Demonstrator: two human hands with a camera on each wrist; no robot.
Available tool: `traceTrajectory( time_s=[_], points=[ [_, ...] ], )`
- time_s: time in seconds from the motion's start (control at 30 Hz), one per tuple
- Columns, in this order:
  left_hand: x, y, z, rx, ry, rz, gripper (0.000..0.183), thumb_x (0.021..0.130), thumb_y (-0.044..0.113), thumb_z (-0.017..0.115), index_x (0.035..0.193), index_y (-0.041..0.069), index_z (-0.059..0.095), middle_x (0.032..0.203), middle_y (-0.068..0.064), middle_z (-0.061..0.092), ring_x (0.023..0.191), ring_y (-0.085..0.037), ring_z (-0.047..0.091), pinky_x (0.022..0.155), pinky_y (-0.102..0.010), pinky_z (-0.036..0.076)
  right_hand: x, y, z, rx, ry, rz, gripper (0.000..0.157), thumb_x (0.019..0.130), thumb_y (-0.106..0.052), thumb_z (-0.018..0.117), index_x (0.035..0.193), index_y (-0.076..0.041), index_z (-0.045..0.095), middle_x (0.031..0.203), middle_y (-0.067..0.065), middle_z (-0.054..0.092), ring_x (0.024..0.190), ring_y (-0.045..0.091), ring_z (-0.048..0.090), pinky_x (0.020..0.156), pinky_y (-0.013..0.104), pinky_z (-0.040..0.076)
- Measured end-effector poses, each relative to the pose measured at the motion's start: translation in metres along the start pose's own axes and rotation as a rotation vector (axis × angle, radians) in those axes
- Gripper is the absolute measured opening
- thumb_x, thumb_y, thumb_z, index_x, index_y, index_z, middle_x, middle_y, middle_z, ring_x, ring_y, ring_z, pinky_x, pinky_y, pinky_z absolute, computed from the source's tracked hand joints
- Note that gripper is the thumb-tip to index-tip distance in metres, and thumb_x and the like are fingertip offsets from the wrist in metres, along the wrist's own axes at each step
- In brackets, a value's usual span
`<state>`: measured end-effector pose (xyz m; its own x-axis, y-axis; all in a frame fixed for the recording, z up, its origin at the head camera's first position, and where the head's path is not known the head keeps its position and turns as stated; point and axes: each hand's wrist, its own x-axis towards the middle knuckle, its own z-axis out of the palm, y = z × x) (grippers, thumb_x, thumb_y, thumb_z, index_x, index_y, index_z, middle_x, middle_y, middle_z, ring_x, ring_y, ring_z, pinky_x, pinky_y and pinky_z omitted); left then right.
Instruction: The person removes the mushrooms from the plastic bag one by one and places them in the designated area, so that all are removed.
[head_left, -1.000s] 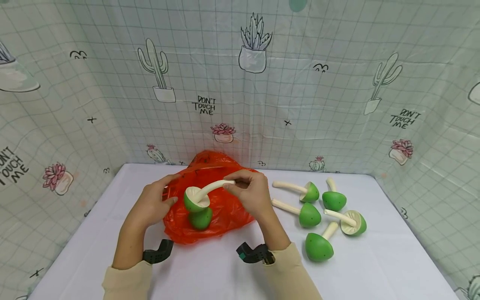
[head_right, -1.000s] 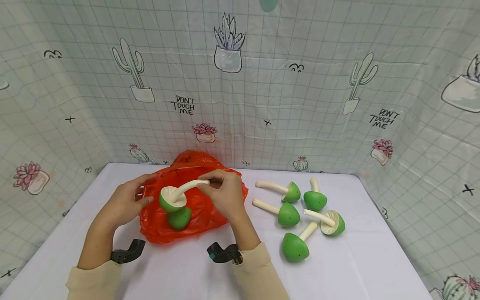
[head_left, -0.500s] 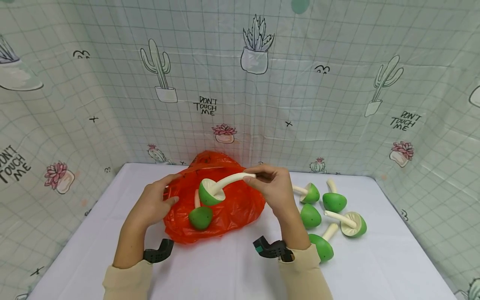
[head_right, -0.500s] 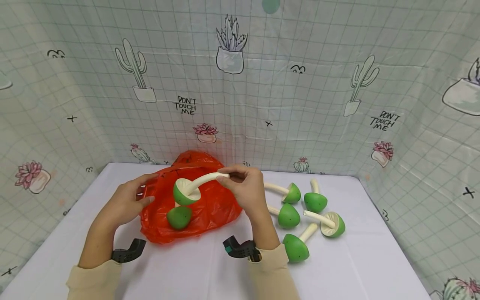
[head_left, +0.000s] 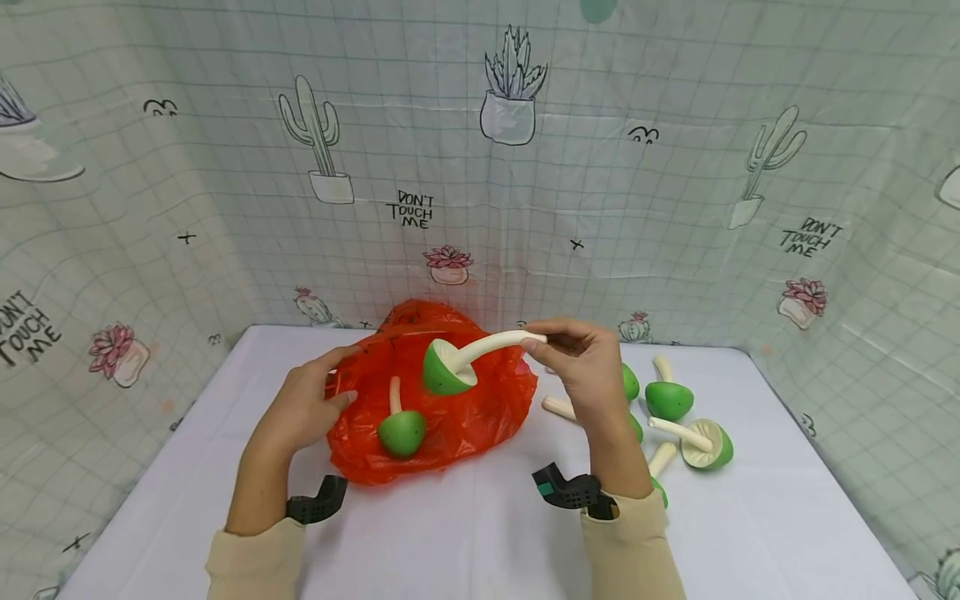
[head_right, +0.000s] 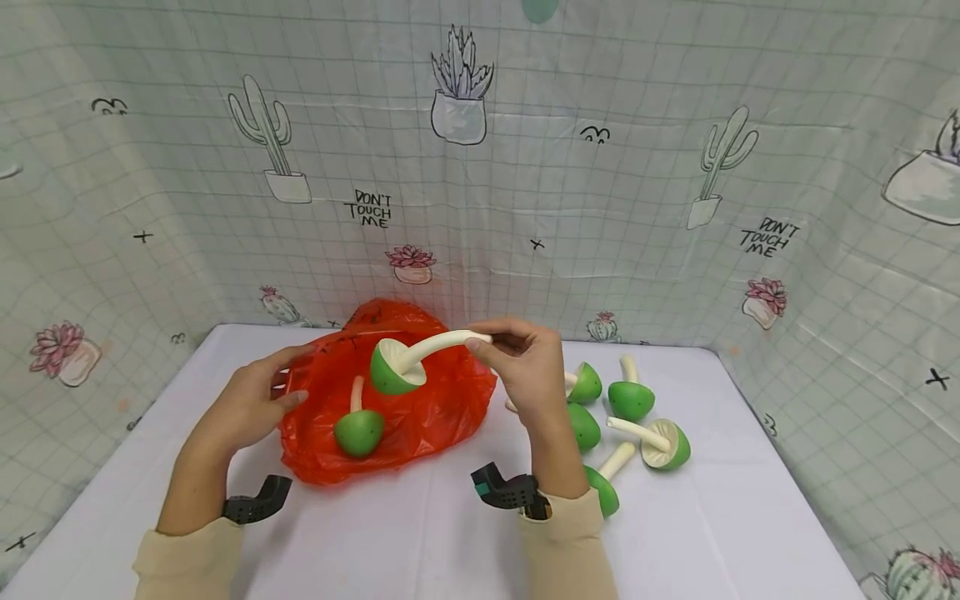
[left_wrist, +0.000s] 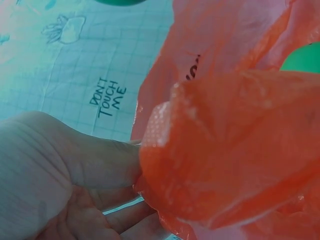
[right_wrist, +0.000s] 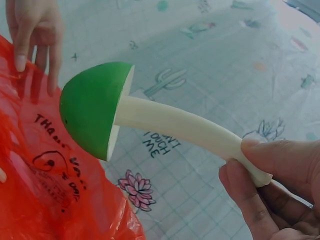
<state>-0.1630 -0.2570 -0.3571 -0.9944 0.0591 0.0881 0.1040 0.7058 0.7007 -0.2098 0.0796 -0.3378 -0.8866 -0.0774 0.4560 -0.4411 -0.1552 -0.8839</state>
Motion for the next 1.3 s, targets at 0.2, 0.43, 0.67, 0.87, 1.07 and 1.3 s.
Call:
traceTrajectory(
  time_s=[0.2,0.43,0.67,0.87,1.07,1.3],
  points=[
    [0.002,0.002,0.002,-0.002,-0.006,0.018,0.06,0.099,-0.003,0.064,0.156,0.001,0.045,0.152,-0.029,0.05,0.131,-0.049,0.054,0.099,-0.061,0.055,0.0,-0.003,-0.012,0.004,0.026,0.001,0.021,0.088,0.015,0.076,0.107,0.02,0.072,0.092,0.001,0.079,0.083,0.016,0.07,0.077,0.023,0.06],
    [0.004,0.004,0.001,0.014,-0.003,0.026,0.06,0.099,-0.002,0.064,0.156,0.002,0.045,0.151,-0.029,0.051,0.132,-0.049,0.053,0.1,-0.062,0.053,0.002,-0.01,-0.027,-0.037,0.085,-0.009,0.02,0.086,0.014,0.078,0.105,0.017,0.074,0.092,0.0,0.078,0.084,0.015,0.068,0.079,0.022,0.059],
    [0.005,0.005,0.0,0.019,-0.017,-0.01,0.061,0.1,-0.001,0.064,0.157,0.002,0.044,0.153,-0.029,0.049,0.134,-0.049,0.052,0.101,-0.062,0.053,0.003,-0.014,-0.047,-0.02,0.145,-0.027,0.018,0.084,0.019,0.077,0.101,0.016,0.075,0.092,0.002,0.078,0.084,0.015,0.069,0.078,0.021,0.059],
    [0.005,0.007,-0.001,0.022,-0.027,-0.03,0.062,0.1,0.0,0.064,0.158,0.003,0.043,0.153,-0.029,0.048,0.134,-0.049,0.051,0.1,-0.061,0.054,0.001,-0.013,-0.063,-0.06,0.189,-0.017,0.016,0.084,0.019,0.077,0.1,0.017,0.075,0.09,0.001,0.078,0.088,0.016,0.069,0.08,0.02,0.059],
    [0.004,0.007,-0.001,0.026,-0.029,-0.038,0.062,0.1,0.0,0.065,0.158,0.003,0.043,0.153,-0.029,0.049,0.134,-0.049,0.051,0.1,-0.061,0.053,-0.002,-0.009,-0.078,-0.083,0.232,0.006,0.016,0.084,0.019,0.077,0.1,0.018,0.074,0.088,0.001,0.077,0.086,0.015,0.069,0.077,0.019,0.06],
    [0.001,0.006,0.002,0.016,-0.029,-0.033,0.062,0.1,-0.001,0.064,0.158,0.002,0.043,0.153,-0.029,0.049,0.135,-0.049,0.051,0.101,-0.061,0.053,-0.008,-0.003,-0.094,-0.212,0.26,0.103,0.019,0.086,0.009,0.081,0.105,0.014,0.076,0.089,-0.003,0.077,0.083,0.011,0.069,0.075,0.017,0.059]
  ],
)
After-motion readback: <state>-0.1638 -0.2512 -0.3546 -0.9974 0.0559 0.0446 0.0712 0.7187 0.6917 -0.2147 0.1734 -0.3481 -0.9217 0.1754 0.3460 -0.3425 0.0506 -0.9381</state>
